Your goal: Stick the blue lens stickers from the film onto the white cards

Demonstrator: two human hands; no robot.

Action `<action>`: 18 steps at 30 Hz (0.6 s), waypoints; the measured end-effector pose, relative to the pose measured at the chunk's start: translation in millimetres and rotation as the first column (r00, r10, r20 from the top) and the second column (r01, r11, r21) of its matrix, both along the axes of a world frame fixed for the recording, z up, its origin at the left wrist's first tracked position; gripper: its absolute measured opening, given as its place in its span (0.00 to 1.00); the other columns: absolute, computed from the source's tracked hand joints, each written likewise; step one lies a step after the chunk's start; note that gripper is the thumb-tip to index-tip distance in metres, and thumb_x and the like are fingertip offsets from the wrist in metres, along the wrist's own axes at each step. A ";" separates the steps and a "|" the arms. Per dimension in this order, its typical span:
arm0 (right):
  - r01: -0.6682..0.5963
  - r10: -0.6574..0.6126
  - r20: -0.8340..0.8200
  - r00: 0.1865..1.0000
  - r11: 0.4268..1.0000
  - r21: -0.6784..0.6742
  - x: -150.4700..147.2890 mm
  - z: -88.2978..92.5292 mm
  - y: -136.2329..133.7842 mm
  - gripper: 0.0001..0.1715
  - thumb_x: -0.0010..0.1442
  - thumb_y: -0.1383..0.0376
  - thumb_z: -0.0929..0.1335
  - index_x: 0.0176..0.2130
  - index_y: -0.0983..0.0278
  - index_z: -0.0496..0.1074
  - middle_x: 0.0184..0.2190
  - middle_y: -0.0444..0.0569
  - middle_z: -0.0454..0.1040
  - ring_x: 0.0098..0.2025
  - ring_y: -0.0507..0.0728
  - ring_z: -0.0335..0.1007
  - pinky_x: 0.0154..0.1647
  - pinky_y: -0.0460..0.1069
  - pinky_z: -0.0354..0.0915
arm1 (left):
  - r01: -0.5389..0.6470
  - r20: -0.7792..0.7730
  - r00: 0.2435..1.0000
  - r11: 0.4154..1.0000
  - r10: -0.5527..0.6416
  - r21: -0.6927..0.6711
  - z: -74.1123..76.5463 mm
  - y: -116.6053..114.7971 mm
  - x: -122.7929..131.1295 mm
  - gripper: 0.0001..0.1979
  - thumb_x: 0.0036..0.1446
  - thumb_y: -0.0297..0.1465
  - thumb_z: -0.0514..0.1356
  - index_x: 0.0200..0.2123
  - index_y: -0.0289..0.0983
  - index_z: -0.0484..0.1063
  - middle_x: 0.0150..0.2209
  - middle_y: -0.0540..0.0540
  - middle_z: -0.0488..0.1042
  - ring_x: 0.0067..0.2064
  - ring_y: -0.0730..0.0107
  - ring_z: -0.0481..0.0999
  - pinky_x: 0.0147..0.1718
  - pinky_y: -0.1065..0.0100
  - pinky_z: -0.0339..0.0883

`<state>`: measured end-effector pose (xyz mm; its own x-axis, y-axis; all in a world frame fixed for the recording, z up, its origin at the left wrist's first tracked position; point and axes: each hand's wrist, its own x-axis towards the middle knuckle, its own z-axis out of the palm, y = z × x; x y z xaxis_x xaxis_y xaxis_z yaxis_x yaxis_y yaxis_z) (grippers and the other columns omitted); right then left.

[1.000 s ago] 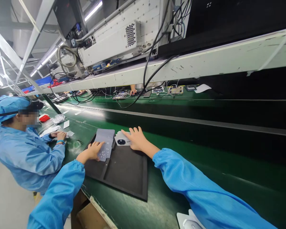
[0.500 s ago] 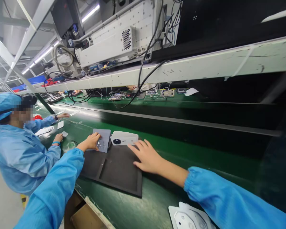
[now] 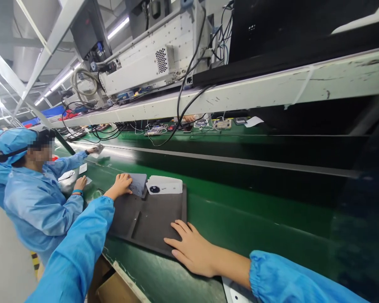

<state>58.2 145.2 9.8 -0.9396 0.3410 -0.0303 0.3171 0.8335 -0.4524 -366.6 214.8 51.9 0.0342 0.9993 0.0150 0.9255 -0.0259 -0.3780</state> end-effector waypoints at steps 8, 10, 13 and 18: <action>-0.039 0.035 0.079 0.996 0.998 0.044 -0.8 12.5 -0.5 0.31 0.72 0.54 0.60 0.68 0.62 0.64 0.70 0.72 0.53 0.72 0.80 0.44 0.65 0.75 0.50 | -0.237 0.126 0.968 0.957 0.218 0.167 -20.5 1.2 22.8 0.26 0.65 0.39 0.63 0.63 0.39 0.65 0.67 0.38 0.61 0.65 0.47 0.64 0.62 0.40 0.60; -0.055 0.050 0.095 0.994 0.997 0.047 -0.1 15.5 1.9 0.34 0.72 0.52 0.60 0.69 0.65 0.62 0.70 0.72 0.53 0.72 0.79 0.44 0.66 0.75 0.51 | -0.338 0.167 0.937 0.918 0.308 0.207 -30.3 -10.7 27.4 0.29 0.65 0.39 0.63 0.65 0.40 0.62 0.69 0.38 0.57 0.67 0.45 0.60 0.63 0.37 0.56; -0.085 0.080 0.097 0.992 0.995 0.052 7.1 22.0 4.5 0.38 0.70 0.51 0.63 0.70 0.68 0.59 0.71 0.71 0.52 0.73 0.78 0.43 0.68 0.74 0.48 | -0.517 0.256 0.850 0.823 0.461 0.234 -46.4 -26.9 30.4 0.30 0.65 0.41 0.62 0.67 0.40 0.60 0.69 0.37 0.57 0.67 0.44 0.61 0.63 0.37 0.58; -0.125 0.107 0.153 0.982 0.986 0.112 38.1 36.7 -5.5 0.35 0.68 0.57 0.67 0.68 0.68 0.63 0.70 0.71 0.54 0.72 0.80 0.44 0.68 0.77 0.46 | -0.544 0.382 0.814 0.805 0.439 0.235 -61.9 -32.5 28.3 0.27 0.66 0.41 0.62 0.64 0.39 0.63 0.66 0.38 0.62 0.63 0.48 0.67 0.59 0.42 0.65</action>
